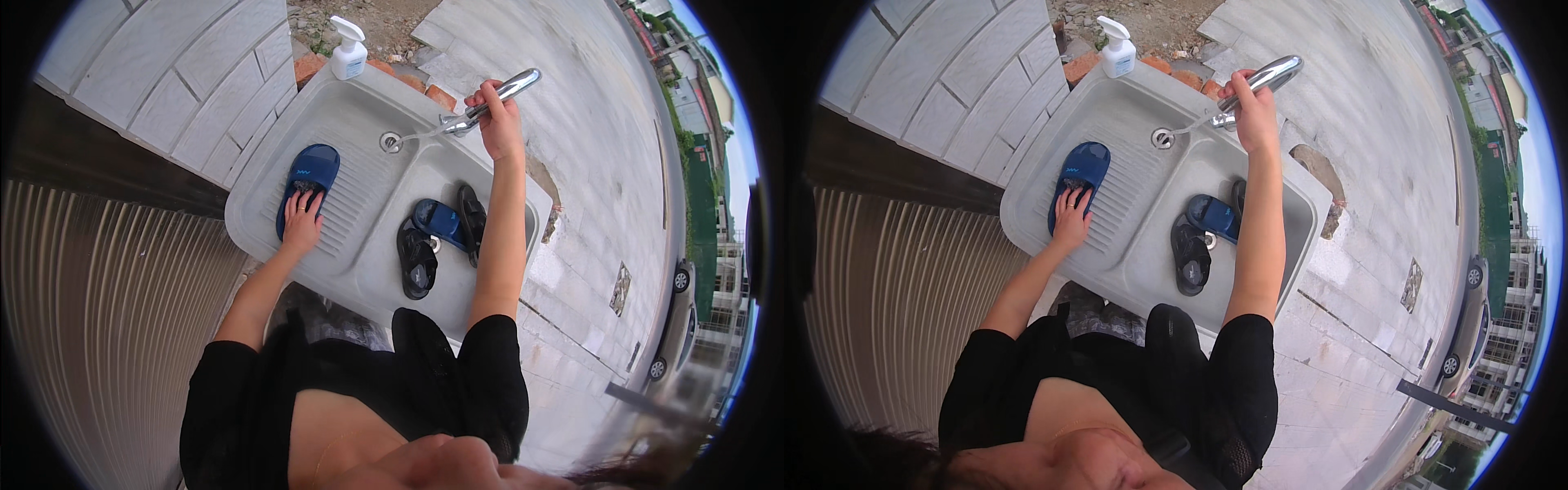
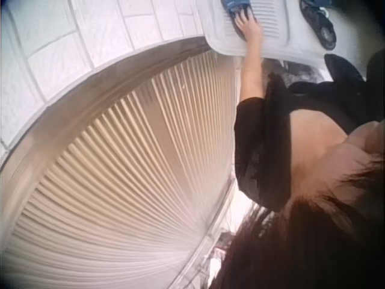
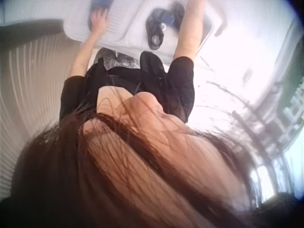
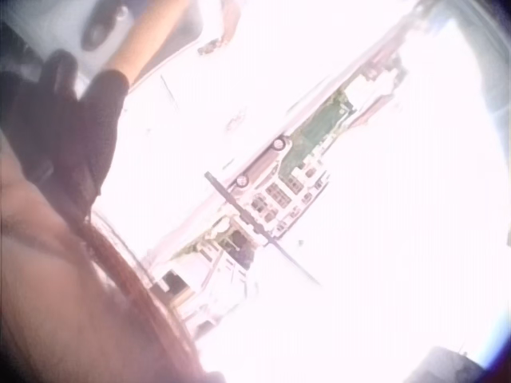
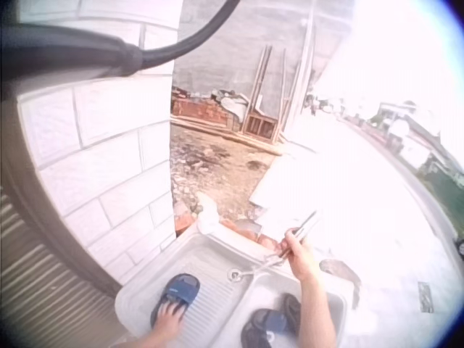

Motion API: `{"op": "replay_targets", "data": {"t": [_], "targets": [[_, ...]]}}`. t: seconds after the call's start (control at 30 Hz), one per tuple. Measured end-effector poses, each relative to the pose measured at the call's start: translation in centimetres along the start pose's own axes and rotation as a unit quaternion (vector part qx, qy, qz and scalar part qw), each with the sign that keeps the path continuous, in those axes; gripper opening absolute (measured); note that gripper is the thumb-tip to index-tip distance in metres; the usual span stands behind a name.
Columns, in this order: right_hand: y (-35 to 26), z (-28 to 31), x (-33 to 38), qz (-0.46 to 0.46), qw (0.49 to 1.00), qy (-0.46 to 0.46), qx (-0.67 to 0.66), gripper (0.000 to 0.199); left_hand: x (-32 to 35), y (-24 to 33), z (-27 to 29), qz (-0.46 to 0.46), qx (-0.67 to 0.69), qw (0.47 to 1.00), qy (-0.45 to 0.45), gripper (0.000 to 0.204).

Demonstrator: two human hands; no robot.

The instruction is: The person washes several pairs of sandals in an outdoor sink, scrubbing them with a small brush under running water.

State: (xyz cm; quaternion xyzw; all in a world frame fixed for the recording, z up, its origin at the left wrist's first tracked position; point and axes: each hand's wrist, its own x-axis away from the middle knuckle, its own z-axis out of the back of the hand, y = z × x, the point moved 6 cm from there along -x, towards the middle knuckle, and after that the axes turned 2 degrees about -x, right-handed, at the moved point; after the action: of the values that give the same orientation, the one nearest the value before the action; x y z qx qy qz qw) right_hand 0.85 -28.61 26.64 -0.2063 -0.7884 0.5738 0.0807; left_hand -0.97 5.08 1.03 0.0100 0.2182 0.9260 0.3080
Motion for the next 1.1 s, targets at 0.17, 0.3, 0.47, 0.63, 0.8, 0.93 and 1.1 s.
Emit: {"op": "replay_targets", "data": {"t": [0.17, 0.3, 0.47, 0.63, 0.8, 0.93, 1.1], "targets": [[-3.2, 5.8, 4.3, -0.079, 0.994, -0.030, 0.072, 0.015, 0.0, -0.8, 0.0, -0.003, -0.002, 1.000, 0.007, 0.054], [-4.2, 8.9, 5.1, -0.076, 0.991, -0.038, 0.100, 0.017, -0.1, -0.8, -0.3, -0.002, -0.003, 1.000, 0.006, 0.054], [-3.0, 9.3, 5.0, -0.041, 0.992, 0.004, 0.115, 0.023, -1.1, -2.4, -0.1, -0.087, 0.014, 0.994, -0.065, 0.056], [-2.0, 8.4, 11.7, 0.214, 0.794, 0.319, 0.471, 0.040, -3.8, -4.3, 0.9, -0.180, 0.003, 0.969, -0.168, 0.052], [12.0, -4.3, 12.6, 0.128, 0.853, 0.168, 0.477, 0.015, -4.9, -6.4, 0.1, -0.221, 0.047, 0.963, -0.145, 0.060], [21.1, -9.4, 10.0, 0.045, 0.878, 0.057, 0.473, 0.011, -6.0, -6.4, 3.8, -0.041, 0.132, 0.990, -0.027, 0.073], [26.5, -8.5, 7.5, -0.001, 0.857, 0.197, 0.476, 0.013, -6.6, -7.5, 3.3, -0.043, 0.113, 0.993, 0.001, 0.066]]}}
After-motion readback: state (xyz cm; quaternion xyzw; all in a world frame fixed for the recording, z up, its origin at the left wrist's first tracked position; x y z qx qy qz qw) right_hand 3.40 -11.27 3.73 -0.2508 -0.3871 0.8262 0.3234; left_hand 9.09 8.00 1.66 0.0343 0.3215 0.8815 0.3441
